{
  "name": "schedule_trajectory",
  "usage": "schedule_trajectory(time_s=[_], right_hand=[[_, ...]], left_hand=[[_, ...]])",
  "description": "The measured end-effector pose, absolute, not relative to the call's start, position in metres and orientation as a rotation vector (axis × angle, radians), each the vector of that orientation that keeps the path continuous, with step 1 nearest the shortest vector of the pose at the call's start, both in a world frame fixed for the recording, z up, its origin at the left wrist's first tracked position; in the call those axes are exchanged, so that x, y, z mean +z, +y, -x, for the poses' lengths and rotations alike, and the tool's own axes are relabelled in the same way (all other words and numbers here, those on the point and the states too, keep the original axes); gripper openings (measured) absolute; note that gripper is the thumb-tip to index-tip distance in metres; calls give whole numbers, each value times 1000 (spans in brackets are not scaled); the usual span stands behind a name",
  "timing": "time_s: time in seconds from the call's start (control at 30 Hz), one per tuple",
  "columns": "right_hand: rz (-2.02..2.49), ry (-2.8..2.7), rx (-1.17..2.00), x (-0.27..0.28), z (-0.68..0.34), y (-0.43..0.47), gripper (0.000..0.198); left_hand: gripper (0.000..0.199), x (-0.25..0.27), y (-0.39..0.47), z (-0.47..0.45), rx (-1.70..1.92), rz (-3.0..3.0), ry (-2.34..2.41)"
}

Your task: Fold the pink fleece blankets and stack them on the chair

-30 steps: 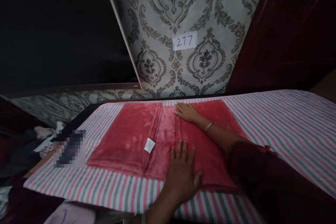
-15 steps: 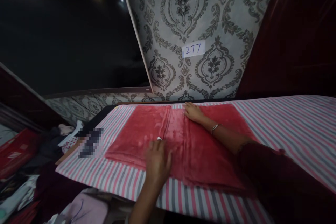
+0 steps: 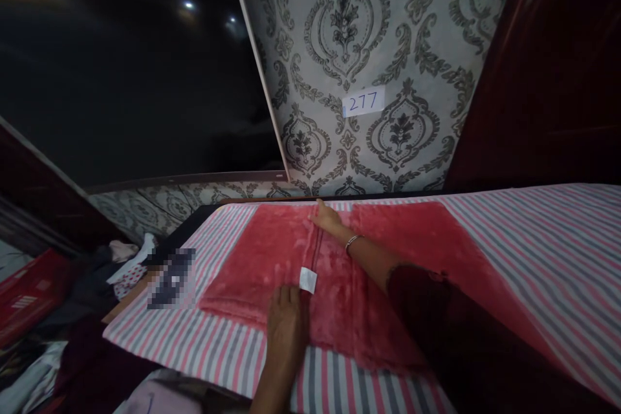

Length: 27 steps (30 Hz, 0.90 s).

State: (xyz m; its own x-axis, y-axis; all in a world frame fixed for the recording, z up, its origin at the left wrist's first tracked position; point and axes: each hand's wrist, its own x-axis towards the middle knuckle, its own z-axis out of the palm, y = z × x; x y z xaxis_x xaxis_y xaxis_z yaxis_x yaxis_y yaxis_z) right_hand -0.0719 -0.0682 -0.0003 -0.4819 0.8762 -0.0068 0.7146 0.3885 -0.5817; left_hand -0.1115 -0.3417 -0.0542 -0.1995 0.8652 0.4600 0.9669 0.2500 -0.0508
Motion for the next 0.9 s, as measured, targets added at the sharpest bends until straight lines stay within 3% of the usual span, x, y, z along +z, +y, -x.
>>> schedule_trajectory(time_s=[0.2, 0.47, 0.63, 0.77, 0.9], right_hand=[[1404, -2296, 744, 7, 68, -68, 66], [1465, -2366, 675, -6, 39, -60, 64], [1392, -2446, 592, 4, 33, -60, 57], [1255, -2491, 453, 18, 27, -66, 58], [1040, -2662, 357, 14, 28, -76, 66]], left_hand=[[19, -40, -344, 104, -507, 1696, -2040], [25, -62, -332, 77, -380, 1775, -2069], [16, -23, -348, 75, -624, 1962, -2193], [32, 9, -339, 84, -838, 1884, -2185], [52, -1, -315, 85, -613, 1812, -2279]])
